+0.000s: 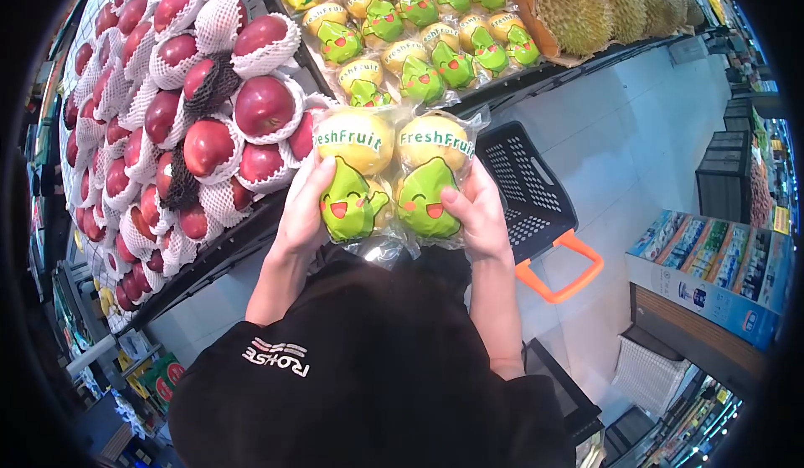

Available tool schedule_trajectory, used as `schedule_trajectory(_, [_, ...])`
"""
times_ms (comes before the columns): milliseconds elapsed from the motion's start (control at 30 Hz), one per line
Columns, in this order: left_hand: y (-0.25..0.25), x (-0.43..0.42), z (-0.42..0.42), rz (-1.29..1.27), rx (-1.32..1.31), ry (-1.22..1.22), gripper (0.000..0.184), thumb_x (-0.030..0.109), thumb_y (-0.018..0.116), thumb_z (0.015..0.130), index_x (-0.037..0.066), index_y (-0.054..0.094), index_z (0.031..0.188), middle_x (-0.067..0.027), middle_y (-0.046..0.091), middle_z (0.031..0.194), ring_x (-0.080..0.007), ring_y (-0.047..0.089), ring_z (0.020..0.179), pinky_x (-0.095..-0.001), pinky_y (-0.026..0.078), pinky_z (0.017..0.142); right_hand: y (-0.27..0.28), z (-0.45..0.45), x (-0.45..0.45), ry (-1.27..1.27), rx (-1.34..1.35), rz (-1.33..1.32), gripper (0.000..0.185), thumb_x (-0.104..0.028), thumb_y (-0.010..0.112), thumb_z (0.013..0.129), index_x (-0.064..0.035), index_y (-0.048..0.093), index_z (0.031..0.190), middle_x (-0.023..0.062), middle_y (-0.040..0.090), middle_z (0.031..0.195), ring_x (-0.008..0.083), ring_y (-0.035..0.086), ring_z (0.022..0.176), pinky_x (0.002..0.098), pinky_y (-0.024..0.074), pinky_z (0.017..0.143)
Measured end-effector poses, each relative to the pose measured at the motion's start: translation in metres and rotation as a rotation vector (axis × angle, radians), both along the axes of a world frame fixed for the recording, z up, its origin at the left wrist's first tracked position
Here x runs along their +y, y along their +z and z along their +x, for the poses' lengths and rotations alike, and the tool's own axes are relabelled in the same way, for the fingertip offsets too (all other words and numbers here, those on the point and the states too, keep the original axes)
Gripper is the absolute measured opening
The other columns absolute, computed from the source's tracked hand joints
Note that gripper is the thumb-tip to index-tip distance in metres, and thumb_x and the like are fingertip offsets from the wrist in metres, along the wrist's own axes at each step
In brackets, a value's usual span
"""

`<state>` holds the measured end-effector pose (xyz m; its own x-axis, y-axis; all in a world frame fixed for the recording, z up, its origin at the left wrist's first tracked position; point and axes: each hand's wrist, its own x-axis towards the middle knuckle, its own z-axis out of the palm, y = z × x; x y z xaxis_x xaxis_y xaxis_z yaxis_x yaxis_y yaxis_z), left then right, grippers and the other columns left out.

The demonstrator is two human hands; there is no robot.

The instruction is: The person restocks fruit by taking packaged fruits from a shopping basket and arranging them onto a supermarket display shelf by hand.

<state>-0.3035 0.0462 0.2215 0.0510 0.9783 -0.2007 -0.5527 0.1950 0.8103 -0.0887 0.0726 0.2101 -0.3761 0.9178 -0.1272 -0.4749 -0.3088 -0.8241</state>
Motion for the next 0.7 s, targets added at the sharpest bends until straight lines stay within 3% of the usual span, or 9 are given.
schedule_trajectory(167, [0.005, 0.0, -0.016, 0.095, -0.042, -0.01, 0.05, 0.012, 0.053, 0.095, -0.002, 0.034, 0.139, -0.0122, 0.053, 0.129, -0.0181, 0.054, 0.116, -0.0337, 0.043, 0.1, 0.01, -0.011, 0.007, -0.017, -0.039, 0.037, 0.077, -0.025, 0.075, 0.081, 0.0054, 0.035, 0.139, 0.0127, 0.05, 0.133, 0.021, 0.05, 0.122, 0.0343, 0.0385, 0.104])
schedule_trajectory(333, [0.003, -0.005, -0.021, 0.149, -0.067, 0.045, 0.055, 0.013, 0.057, 0.094, -0.001, 0.033, 0.14, -0.013, 0.052, 0.13, -0.0194, 0.053, 0.118, -0.0345, 0.044, 0.099, 0.017, -0.024, 0.014, 0.042, -0.03, 0.03, 0.082, -0.027, 0.078, 0.079, 0.0051, 0.034, 0.14, 0.0118, 0.051, 0.133, 0.02, 0.05, 0.123, 0.0339, 0.0385, 0.105])
schedule_trajectory(600, [0.011, 0.0, -0.014, 0.197, 0.081, 0.135, 0.054, 0.02, 0.053, 0.095, -0.004, 0.033, 0.139, -0.015, 0.051, 0.131, -0.0214, 0.052, 0.118, -0.0358, 0.042, 0.101, 0.027, -0.023, 0.037, 0.125, -0.112, 0.033, 0.07, -0.024, 0.074, 0.083, 0.0035, 0.039, 0.137, 0.0122, 0.053, 0.131, 0.0189, 0.052, 0.119, 0.034, 0.0427, 0.101])
schedule_trajectory(633, [0.01, 0.001, -0.011, 0.175, -0.014, 0.137, 0.054, 0.012, 0.057, 0.093, -0.002, 0.033, 0.139, -0.0128, 0.052, 0.129, -0.0196, 0.052, 0.119, -0.0351, 0.041, 0.101, 0.028, -0.021, 0.04, 0.125, -0.102, 0.054, 0.064, -0.022, 0.07, 0.087, 0.0042, 0.039, 0.137, 0.0129, 0.054, 0.129, 0.0183, 0.054, 0.117, 0.033, 0.044, 0.099])
schedule_trajectory(700, [0.008, 0.005, -0.001, 0.194, 0.021, 0.152, 0.053, 0.012, 0.057, 0.093, -0.002, 0.033, 0.139, -0.0127, 0.053, 0.129, -0.0195, 0.052, 0.119, -0.0351, 0.041, 0.101, 0.027, -0.013, 0.049, 0.125, -0.093, 0.078, 0.059, -0.019, 0.068, 0.088, 0.0046, 0.041, 0.135, 0.0129, 0.057, 0.125, 0.0178, 0.056, 0.113, 0.0322, 0.0454, 0.097])
